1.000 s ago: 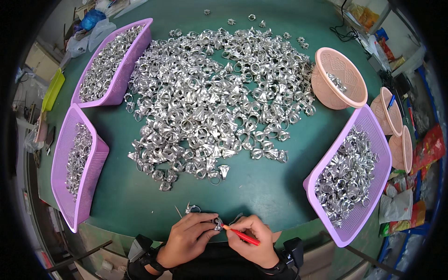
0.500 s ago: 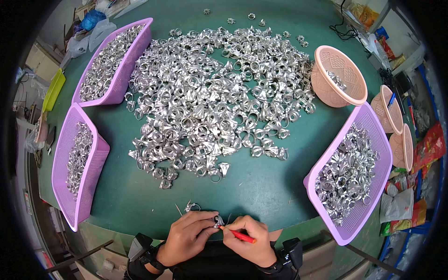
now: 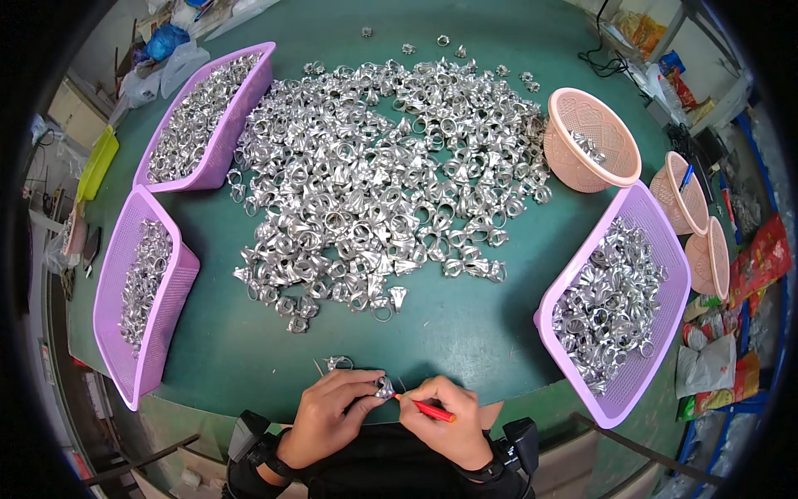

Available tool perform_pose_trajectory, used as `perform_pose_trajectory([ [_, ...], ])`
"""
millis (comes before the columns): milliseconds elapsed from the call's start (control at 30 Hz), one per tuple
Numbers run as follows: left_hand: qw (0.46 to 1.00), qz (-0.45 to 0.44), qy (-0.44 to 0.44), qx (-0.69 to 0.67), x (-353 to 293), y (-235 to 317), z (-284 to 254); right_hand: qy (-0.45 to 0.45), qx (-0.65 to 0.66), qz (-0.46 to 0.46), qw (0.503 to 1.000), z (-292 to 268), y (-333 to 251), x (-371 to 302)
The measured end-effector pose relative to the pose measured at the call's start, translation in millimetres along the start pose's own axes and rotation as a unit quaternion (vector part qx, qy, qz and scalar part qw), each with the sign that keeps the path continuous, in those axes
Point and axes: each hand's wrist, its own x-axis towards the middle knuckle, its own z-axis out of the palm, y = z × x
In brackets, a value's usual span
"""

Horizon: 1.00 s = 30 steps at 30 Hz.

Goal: Inspecting and sorting shiny metal ring-like components on a workbench into different baskets.

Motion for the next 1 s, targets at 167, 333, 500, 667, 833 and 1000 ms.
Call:
perform_pose_trajectory([
  [167,1.000,0.016,0.003,0.012,-2.3,6.7,0.3,0.025,0.064,0.044,0.997,-5.2,-12.4,-2.8],
  [333,0.988,0.149,0.014,-0.046,-3.6,30.4,-1.0,0.023,0.013,-0.067,0.997,-26.0,-30.7,-18.0],
  [500,0.980,0.076,0.095,0.156,0.6,11.2,-34.2,0.418,-0.310,-0.171,0.836,-99.1,-59.7,-11.5],
  [667,0.971,-0.023,0.090,0.222,2.8,5.0,-38.9,0.509,-0.161,-0.192,0.824,-120.7,-53.6,-21.8],
  [833,0.979,0.027,0.018,0.199,1.2,-6.1,-32.4,0.097,-0.171,-0.103,0.975,-25.4,-39.4,6.0],
  [1000,0.992,0.074,-0.003,0.100,0.3,7.8,-32.3,-0.063,-0.035,-0.044,0.996,15.3,-20.5,13.4],
])
